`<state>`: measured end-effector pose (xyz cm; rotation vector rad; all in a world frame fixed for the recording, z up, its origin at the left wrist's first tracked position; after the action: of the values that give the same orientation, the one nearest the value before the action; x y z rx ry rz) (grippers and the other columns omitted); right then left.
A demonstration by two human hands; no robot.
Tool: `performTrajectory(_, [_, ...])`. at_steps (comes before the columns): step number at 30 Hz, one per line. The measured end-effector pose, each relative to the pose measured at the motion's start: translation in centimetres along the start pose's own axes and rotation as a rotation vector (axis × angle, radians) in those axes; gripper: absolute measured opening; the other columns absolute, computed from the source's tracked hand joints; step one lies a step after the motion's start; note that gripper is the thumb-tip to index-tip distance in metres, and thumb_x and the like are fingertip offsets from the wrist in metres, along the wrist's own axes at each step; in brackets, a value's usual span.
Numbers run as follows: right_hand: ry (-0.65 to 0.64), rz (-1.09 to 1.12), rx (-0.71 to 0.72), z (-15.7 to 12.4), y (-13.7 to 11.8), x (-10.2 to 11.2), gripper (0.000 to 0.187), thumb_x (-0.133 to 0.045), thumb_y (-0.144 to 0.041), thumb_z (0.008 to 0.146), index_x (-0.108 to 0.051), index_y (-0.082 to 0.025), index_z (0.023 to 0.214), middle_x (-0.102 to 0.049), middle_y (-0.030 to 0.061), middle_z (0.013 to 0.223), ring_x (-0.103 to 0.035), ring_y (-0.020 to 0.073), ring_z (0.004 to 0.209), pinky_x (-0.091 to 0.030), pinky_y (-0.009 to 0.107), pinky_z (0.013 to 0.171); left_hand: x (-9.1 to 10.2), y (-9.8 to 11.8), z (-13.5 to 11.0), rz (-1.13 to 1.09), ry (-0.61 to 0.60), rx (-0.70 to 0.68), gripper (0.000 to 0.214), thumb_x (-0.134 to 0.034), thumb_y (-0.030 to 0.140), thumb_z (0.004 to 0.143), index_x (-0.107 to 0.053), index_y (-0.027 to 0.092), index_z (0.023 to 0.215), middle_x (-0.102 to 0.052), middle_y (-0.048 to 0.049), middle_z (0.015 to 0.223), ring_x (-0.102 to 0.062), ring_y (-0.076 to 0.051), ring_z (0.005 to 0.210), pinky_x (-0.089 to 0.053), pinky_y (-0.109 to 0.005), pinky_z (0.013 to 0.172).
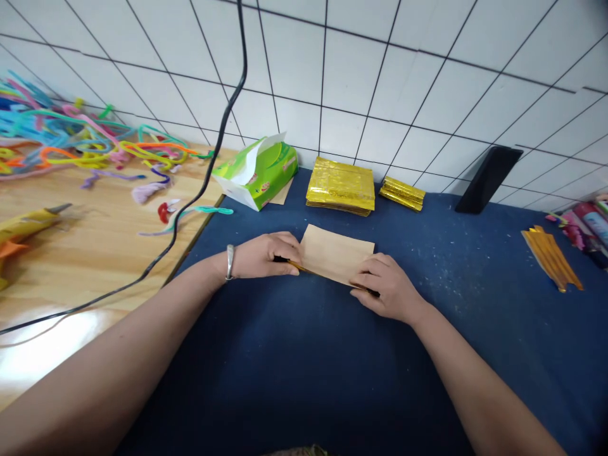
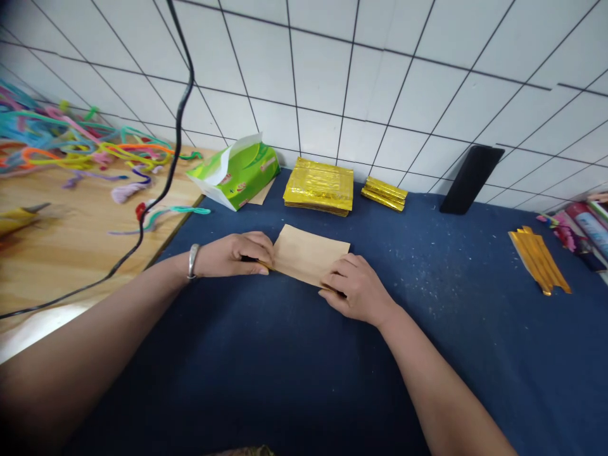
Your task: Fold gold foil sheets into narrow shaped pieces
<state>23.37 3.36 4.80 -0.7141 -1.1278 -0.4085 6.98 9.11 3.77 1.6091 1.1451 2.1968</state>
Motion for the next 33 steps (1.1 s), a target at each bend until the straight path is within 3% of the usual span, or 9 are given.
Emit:
performTrajectory(8, [0.005, -0.19, 0.028, 0.0, -1.0, -0.3, 0.024, -0.043, -0.018, 0.089, -0.062, -0.028, 0.101, -0.063, 0.0036, 0.088, -0.049, 0.0191, 0.09, -0.037, 0.035, 0.077, 0.6, -0.1, -0.8, 0.096, -0.098, 0.095, 0.018, -0.056, 0.034, 0.082, -0.066, 0.019, 0.079, -0.063, -0.0041, 0.082, -0.054, -0.016, 0.086, -0.042, -0.027, 0.08])
performTrajectory(12, [0.013, -0.134, 0.007, 0.3, -0.8, -0.3, 0.021, -0.045, -0.021, 0.089, -0.063, -0.026, 0.099, -0.063, 0.0039, 0.09, -0.05, 0.0192, 0.09, -0.037, 0.035, 0.077, 0.4, 0.3, -1.0, 0.142, -0.129, 0.117, 0.017, -0.056, 0.033, 0.082, -0.067, 0.021, 0.081, -0.062, -0.003, 0.081, -0.054, -0.016, 0.084, -0.04, -0.028, 0.08])
performTrajectory(16, [0.057, 0.037, -0.077, 0.8, -0.2, -0.2, 0.018, -0.05, -0.032, 0.087, -0.065, -0.023, 0.089, -0.063, 0.0037, 0.086, -0.051, 0.0181, 0.085, -0.039, 0.035, 0.078, 0.3, 0.3, -1.1, 0.091, -0.135, 0.112, 0.02, -0.051, 0.032, 0.086, -0.067, 0.02, 0.085, -0.063, -0.0037, 0.083, -0.054, -0.016, 0.084, -0.04, -0.027, 0.079])
performTrajectory(20, [0.149, 0.114, -0.233, 1.0, 0.6, -0.1, 0.024, -0.046, -0.029, 0.089, -0.062, -0.021, 0.074, -0.06, 0.002, 0.076, -0.051, 0.0161, 0.078, -0.039, 0.035, 0.08, 0.1, -0.4, -0.9, 0.139, -0.119, 0.139, 0.027, -0.043, 0.032, 0.09, -0.065, 0.017, 0.087, -0.062, -0.0047, 0.085, -0.054, -0.016, 0.084, -0.039, -0.027, 0.078])
performTrajectory(25, [0.197, 0.035, -0.354, 1.1, 1.2, -0.4, 0.024, -0.052, -0.029, 0.085, -0.055, -0.02, 0.063, -0.057, 0.0032, 0.071, -0.051, 0.0188, 0.078, -0.039, 0.038, 0.078, -0.1, -1.3, -0.5, 0.332, -0.094, 0.237, 0.031, -0.039, 0.033, 0.09, -0.063, 0.017, 0.08, -0.059, -0.0038, 0.077, -0.053, -0.016, 0.076, -0.038, -0.027, 0.074])
performTrajectory(33, [0.159, -0.045, -0.389, 1.3, 1.9, -0.8, 0.024, -0.054, -0.03, 0.082, -0.053, -0.02, 0.061, -0.054, 0.0035, 0.069, -0.049, 0.019, 0.077, -0.037, 0.036, 0.075, -0.2, -1.9, -0.6, 0.441, -0.102, 0.34, 0.03, -0.044, 0.04, 0.087, -0.062, 0.018, 0.077, -0.058, -0.0027, 0.078, -0.054, -0.016, 0.074, -0.037, -0.026, 0.069])
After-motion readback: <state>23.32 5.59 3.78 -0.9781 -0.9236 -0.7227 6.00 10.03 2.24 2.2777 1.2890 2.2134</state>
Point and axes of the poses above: each hand's wrist, its own z-axis towards the middle knuckle, its own x-axis out of the back of the hand, y = z × x, the point moved 9 cm from there along z, towards the middle knuckle
